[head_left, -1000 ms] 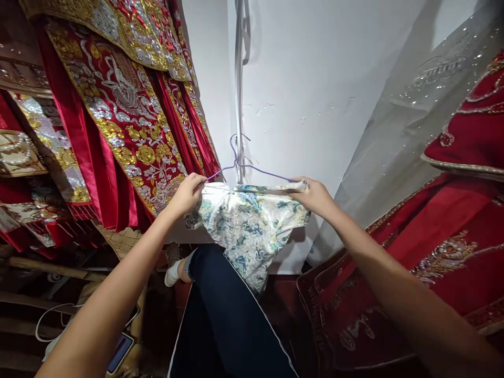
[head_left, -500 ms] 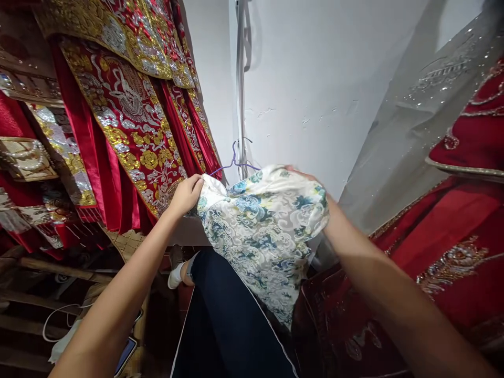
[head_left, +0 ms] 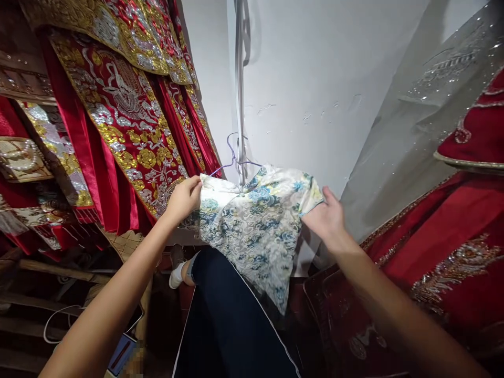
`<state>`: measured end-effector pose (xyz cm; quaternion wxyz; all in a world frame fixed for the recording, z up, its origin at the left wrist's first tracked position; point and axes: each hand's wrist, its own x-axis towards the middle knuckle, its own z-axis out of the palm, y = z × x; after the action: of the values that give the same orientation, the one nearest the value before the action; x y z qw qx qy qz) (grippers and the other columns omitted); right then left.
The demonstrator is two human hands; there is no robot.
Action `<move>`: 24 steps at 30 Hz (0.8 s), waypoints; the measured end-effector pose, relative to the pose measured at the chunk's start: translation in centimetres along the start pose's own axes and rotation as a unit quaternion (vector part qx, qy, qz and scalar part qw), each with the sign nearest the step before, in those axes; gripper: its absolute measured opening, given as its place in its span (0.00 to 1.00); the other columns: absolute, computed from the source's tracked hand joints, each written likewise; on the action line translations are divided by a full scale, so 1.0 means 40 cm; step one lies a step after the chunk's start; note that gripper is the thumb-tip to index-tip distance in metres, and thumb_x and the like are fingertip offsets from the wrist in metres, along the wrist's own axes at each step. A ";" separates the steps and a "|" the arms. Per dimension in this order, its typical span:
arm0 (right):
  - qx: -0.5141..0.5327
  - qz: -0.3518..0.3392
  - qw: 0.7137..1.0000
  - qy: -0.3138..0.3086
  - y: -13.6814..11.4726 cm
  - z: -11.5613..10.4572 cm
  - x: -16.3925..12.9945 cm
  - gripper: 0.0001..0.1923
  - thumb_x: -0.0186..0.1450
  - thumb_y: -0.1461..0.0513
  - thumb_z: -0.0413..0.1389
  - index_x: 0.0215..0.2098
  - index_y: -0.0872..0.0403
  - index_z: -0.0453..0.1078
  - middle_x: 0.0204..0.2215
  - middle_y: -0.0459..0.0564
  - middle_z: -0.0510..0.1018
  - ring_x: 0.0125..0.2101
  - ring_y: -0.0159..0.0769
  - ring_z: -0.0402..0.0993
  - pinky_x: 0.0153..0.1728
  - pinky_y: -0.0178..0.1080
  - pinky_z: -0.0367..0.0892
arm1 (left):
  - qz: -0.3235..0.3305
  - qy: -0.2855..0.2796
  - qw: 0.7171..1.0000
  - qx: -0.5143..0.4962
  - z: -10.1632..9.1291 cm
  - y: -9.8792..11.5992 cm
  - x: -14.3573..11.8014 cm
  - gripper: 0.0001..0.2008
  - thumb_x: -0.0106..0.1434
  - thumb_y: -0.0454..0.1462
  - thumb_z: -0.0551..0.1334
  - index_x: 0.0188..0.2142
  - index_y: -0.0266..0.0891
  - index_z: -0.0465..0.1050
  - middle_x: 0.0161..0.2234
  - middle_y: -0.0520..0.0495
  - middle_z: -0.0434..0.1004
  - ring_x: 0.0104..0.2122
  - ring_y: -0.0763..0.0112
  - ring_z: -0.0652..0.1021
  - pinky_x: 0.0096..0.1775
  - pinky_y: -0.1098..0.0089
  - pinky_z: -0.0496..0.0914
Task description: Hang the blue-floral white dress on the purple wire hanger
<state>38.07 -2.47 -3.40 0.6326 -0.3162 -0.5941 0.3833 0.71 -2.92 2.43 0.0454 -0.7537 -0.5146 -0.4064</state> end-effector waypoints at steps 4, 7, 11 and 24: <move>0.041 -0.015 0.999 -0.009 -0.126 0.048 0.032 0.35 0.69 0.41 0.38 0.61 0.49 0.66 0.56 0.53 0.75 0.58 0.51 0.68 0.56 0.59 0.64 | -0.032 0.028 0.997 -0.067 0.012 -0.012 0.030 0.19 0.65 0.36 0.51 0.51 0.41 0.73 0.46 0.44 0.77 0.45 0.59 0.75 0.46 0.65 0.67; 0.044 -0.039 0.998 -0.038 -0.184 0.118 0.028 0.29 0.67 0.46 0.47 0.63 0.46 0.64 0.59 0.49 0.72 0.60 0.50 0.65 0.58 0.60 0.61 | -0.050 -0.012 0.989 -0.140 0.019 -0.022 0.040 0.18 0.63 0.40 0.55 0.52 0.43 0.72 0.47 0.48 0.78 0.45 0.61 0.76 0.45 0.66 0.68; 0.065 -0.042 0.993 -0.089 -0.187 0.163 0.060 0.32 0.64 0.49 0.52 0.65 0.46 0.61 0.64 0.47 0.66 0.63 0.52 0.62 0.60 0.60 0.59 | -0.061 -0.018 0.985 -0.157 0.034 -0.027 0.058 0.17 0.60 0.44 0.60 0.47 0.41 0.74 0.45 0.47 0.79 0.43 0.63 0.77 0.43 0.68 0.68; -0.087 -0.008 0.870 -0.486 -0.187 0.191 -0.055 0.24 0.60 0.50 0.62 0.51 0.52 0.76 0.51 0.57 0.77 0.50 0.50 0.75 0.51 0.52 0.70 | -0.062 0.007 0.958 -0.279 0.079 0.042 0.004 0.32 0.68 0.58 0.46 0.35 0.37 0.78 0.36 0.42 0.81 0.40 0.63 0.79 0.44 0.64 0.71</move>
<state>31.28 -8.56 2.60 0.2372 -0.1386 -0.8599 0.4303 3.88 -2.05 1.00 -0.1884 -0.6999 -0.4263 -0.5412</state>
